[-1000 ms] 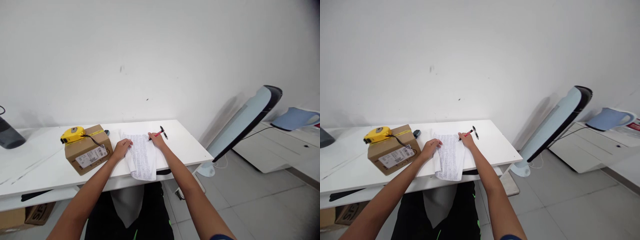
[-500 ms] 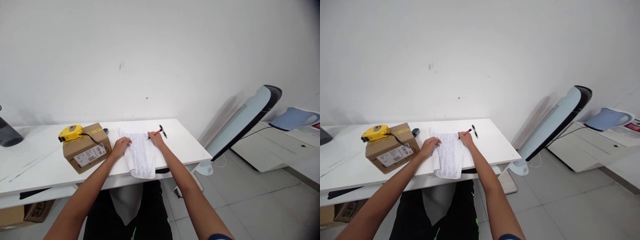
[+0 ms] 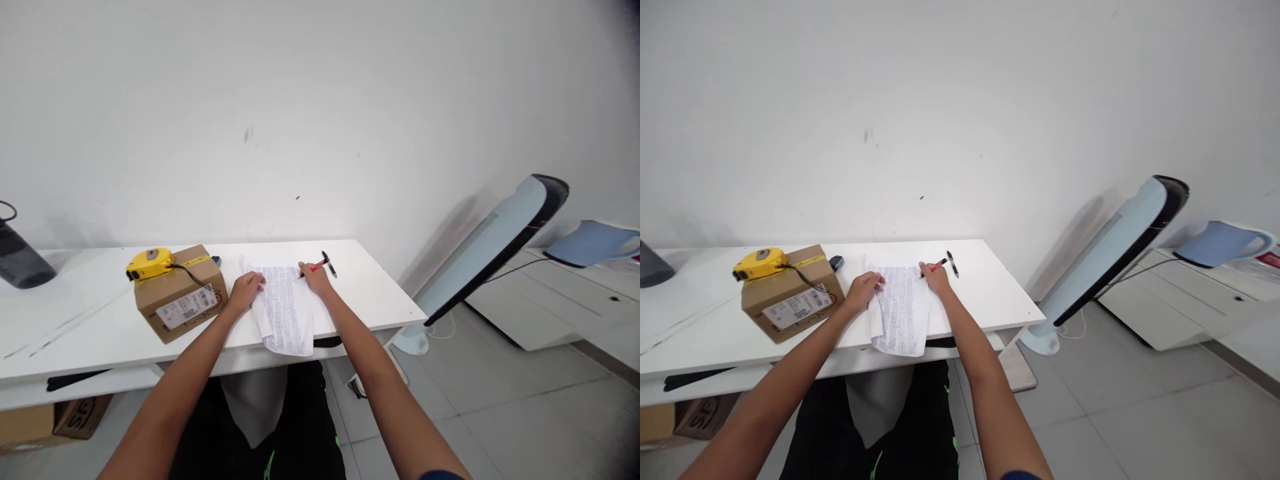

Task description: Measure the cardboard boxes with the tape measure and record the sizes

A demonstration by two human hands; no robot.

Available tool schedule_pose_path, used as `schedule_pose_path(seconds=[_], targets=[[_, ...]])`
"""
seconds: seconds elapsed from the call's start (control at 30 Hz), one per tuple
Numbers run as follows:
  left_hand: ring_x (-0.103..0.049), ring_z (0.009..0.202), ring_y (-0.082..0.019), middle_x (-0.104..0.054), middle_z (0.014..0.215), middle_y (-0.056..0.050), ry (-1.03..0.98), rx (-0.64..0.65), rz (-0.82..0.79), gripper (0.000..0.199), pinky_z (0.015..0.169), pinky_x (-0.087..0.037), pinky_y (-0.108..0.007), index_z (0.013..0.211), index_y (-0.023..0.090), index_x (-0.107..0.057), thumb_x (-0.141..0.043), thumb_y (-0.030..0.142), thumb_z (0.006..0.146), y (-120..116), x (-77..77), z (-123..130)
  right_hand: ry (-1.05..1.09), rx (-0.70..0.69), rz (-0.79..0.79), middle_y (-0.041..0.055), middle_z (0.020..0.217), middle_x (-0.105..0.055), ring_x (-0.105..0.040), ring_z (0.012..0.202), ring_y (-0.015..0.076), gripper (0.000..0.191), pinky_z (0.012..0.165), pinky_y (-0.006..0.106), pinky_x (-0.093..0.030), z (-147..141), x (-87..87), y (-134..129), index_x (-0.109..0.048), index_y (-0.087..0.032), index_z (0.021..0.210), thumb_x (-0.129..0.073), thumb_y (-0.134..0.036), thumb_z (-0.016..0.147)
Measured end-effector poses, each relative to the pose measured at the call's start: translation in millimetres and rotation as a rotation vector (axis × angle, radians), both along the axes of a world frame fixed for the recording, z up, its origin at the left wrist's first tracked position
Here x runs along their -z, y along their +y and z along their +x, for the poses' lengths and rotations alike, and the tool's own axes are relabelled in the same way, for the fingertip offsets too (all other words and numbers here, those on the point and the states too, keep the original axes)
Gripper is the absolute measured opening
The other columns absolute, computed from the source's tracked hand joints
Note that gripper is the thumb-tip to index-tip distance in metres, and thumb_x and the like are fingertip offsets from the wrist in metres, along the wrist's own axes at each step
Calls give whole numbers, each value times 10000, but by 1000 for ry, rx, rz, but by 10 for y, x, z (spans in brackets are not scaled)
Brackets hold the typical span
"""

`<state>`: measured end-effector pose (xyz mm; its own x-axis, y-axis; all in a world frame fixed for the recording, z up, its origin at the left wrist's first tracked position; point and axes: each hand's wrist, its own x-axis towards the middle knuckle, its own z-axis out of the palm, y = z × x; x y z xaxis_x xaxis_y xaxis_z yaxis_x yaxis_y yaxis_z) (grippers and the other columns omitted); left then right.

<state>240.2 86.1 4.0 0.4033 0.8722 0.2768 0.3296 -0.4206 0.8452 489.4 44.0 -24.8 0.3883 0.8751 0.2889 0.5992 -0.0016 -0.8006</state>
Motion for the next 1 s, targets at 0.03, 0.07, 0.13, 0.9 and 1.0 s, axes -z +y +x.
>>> schedule_pose_path(seconds=[0.03,0.07,0.13,0.9,1.0], targets=[[-649,685,-189,-691,722,-46,25,-15,21,426,702,-486,-312,771,187,-654,-386,498,883,-6,13,5,-49,24,10,18,631,-586,-560,644,170,511,630,273,-434,-23,-13,-17,-665,-197,751,-368,-575,921],[-648,685,-194,-681,695,-41,41,-23,38,419,699,-483,-315,769,190,-655,-387,490,887,-22,23,13,-105,39,19,35,723,-627,-585,722,180,484,679,278,-443,-55,-29,-35,-675,-198,808,-370,-552,935],[-650,712,-208,-671,676,-40,67,-25,80,381,715,-479,-325,728,199,-650,-430,470,879,-91,27,42,-226,36,22,65,929,-665,-606,863,200,363,767,292,-447,-134,-67,-76,-692,-208,949,-414,-442,947],[-477,1344,-286,-321,1566,-165,-729,-603,-109,794,1054,-455,-415,1509,246,-195,-606,450,860,-579,-318,-1645,-218,-392,-36,185,934,-688,-614,989,335,509,866,486,-421,-3503,-1688,733,-674,-148,927,-424,-592,930],[-476,1350,-268,-318,1578,-133,-738,-588,-75,750,1071,-445,-391,1504,254,-238,-601,426,870,-607,-220,-1613,-353,-450,-55,197,925,-682,-639,899,325,514,792,432,-423,-3572,-1582,654,-654,-128,961,-356,-547,971]])
